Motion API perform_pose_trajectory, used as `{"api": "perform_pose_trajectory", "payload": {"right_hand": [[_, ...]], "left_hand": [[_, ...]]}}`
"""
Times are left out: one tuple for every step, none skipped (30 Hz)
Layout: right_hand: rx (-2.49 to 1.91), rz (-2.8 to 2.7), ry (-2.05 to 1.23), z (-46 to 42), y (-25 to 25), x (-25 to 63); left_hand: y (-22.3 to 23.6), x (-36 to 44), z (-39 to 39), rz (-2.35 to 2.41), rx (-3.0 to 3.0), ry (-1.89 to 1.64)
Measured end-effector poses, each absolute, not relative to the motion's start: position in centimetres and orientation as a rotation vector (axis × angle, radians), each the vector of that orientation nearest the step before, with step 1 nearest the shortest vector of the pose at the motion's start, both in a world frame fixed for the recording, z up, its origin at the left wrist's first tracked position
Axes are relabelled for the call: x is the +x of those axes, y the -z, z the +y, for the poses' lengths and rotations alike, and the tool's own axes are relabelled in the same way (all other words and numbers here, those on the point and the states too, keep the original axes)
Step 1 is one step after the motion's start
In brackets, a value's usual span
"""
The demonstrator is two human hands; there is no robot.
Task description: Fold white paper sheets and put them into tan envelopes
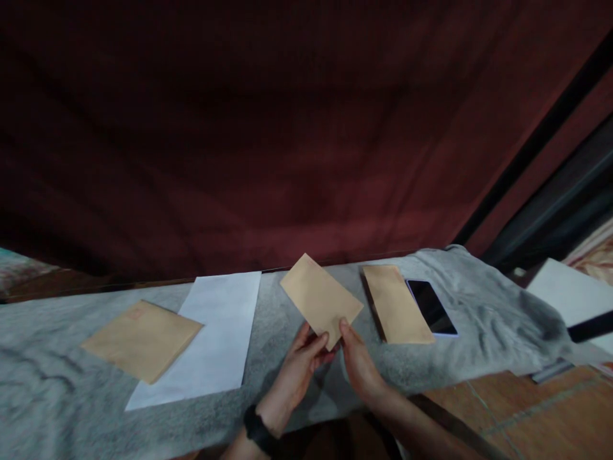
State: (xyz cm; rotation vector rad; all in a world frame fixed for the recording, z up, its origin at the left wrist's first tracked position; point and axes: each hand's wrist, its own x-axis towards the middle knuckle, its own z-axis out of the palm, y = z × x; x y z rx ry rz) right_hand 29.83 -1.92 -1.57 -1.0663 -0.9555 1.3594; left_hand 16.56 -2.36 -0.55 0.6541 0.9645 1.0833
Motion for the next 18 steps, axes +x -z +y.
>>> {"api": "perform_pose_trajectory", "payload": {"right_hand": [[-1.048, -0.94, -1.403, -2.1, 2.1, 29.8], [-1.036, -0.926, -1.432, -2.1, 2.6, 29.9], [-1.036, -0.914, -1.438, -1.9, 3.1, 30.2], [-1.057, -0.902, -1.402, -1.6, 3.5, 30.8], [-1.098, -0.901, -1.339, -1.3, 4.0, 31.4], [-1.165, -0.906, -1.267, -0.8, 4.4, 32.1], [-1.244, -0.94, -1.168, -0.3, 4.8, 32.8], [-1.292, -1.049, -1.087, 0.1, 5.0, 33.3], [-1.322, -1.179, -1.017, 0.3, 5.2, 33.7], [-1.33, -1.336, -0.961, 0.4, 5.3, 33.8], [-1.316, -1.511, -0.918, 0.3, 5.2, 33.8], [-1.291, -1.687, -0.874, 0.1, 5.1, 33.5], [-1.26, -1.858, -0.821, -0.3, 4.9, 33.2], [-1.229, -2.016, -0.752, -0.7, 4.8, 32.9], [-1.201, -2.156, -0.67, -1.2, 4.6, 32.5], [-1.178, -2.272, -0.584, -1.6, 4.5, 32.2], [-1.166, -2.358, -0.502, -2.0, 4.4, 32.0], [-1.164, -2.417, -0.43, -2.3, 4.4, 31.9]], "left_hand": [[0.7, 16.5, -2.3, 0.976, 0.652, -1.084], [0.7, 16.3, -2.2, 1.0, 0.661, -1.081], [0.6, 16.0, -2.0, 1.033, 0.686, -1.071], [0.6, 15.5, -1.9, 1.071, 0.724, -1.056], [0.5, 15.0, -1.8, 1.11, 0.772, -1.038], [0.5, 14.5, -1.7, 1.149, 0.823, -1.017], [0.6, 14.0, -1.7, 1.186, 0.872, -0.992], [0.7, 13.6, -1.7, 1.22, 0.914, -0.961], [1.0, 13.3, -1.8, 1.25, 0.948, -0.925], [1.2, 13.0, -1.8, 1.276, 0.978, -0.884], [1.5, 12.8, -1.9, 1.303, 1.009, -0.838], [1.7, 12.6, -2.0, 1.341, 1.05, -0.791], [1.9, 12.5, -2.2, 1.397, 1.11, -0.748], [1.9, 12.3, -2.3, 1.475, 1.192, -0.704], [1.9, 12.2, -2.4, 1.574, 1.294, -0.656], [1.7, 12.1, -2.5, 1.692, 1.402, -0.6], [1.5, 12.0, -2.5, 1.813, 1.505, -0.549], [1.2, 11.9, -2.6, 1.915, 1.598, -0.514]]}}
